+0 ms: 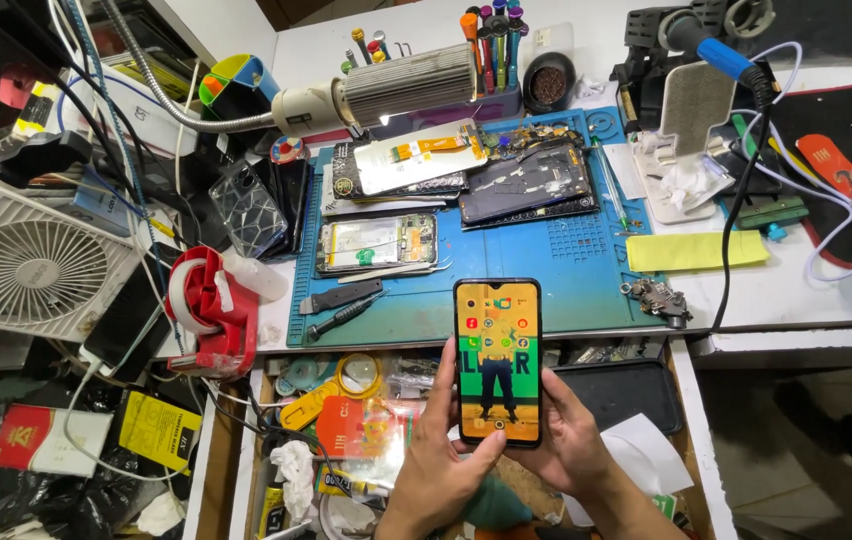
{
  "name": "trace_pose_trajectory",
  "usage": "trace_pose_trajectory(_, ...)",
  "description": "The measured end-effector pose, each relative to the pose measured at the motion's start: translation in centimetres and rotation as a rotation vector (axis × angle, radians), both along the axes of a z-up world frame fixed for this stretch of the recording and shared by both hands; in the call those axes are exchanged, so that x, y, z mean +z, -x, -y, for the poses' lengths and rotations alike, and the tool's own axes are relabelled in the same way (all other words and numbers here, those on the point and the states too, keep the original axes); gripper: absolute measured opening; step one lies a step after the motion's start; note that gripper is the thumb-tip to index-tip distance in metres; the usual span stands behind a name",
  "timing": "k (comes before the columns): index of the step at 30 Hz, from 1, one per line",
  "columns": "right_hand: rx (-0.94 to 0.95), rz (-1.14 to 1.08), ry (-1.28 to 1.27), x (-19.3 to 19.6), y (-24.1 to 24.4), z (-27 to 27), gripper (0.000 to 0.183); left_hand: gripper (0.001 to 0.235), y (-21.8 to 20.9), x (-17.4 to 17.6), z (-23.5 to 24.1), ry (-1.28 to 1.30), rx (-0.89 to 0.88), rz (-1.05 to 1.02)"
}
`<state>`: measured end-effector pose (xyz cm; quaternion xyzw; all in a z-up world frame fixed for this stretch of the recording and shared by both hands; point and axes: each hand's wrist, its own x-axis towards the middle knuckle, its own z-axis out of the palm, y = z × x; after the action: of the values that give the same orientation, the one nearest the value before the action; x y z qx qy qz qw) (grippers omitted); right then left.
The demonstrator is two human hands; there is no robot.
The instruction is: The person holds a smartphone, turns it on to display the home screen, and then turns it off. They rotate the device to show the back and sides, tapping the screen and edges. The person places the phone on the workbench, opens a drawer, and then picks up the phone again to turn it on once more.
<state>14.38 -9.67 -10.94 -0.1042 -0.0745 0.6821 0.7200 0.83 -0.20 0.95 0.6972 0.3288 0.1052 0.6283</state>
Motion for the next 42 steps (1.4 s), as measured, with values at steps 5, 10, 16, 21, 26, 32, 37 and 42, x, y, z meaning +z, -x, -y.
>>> trace_pose_trajectory(5,-0.014,-0.018,0.07,0.2,0.0,-0.1,0.066,0.101,0.5,-0.2,-0.3,0.094,-0.037,-0.005)
trace_pose_trajectory(10,-0.018,-0.026,0.117,-0.1,0.0,0.0,0.068,0.101,0.6,0.0,-0.1,0.107,-0.009,0.001)
trace_pose_trajectory(16,0.0,-0.012,0.055,0.1,0.1,-0.2,0.069,0.099,0.4,-0.1,-0.1,0.086,0.036,-0.028)
trace_pose_trajectory(21,-0.012,-0.014,0.001,-1.9,0.5,-0.2,0.066,0.098,-0.6,0.5,0.1,-0.06,0.15,0.071)
trace_pose_trajectory(26,-0.067,-0.026,0.561,2.0,0.5,-0.8,0.071,0.083,-1.4,-0.8,0.5,-0.199,0.207,0.033)
trace_pose_trajectory(32,-0.061,-0.031,0.041,0.3,0.2,-0.6,0.066,0.066,-0.5,-1.5,0.1,-0.065,0.225,0.175)
trace_pose_trajectory(37,-0.077,-0.045,0.611,2.8,0.5,-0.9,0.076,0.062,-0.7,-3.3,0.6,-0.105,0.247,0.186)
trace_pose_trajectory(42,-0.124,-0.064,0.661,5.4,0.6,-1.6,0.071,0.084,-1.4,-2.6,1.0,-0.153,0.272,0.09)
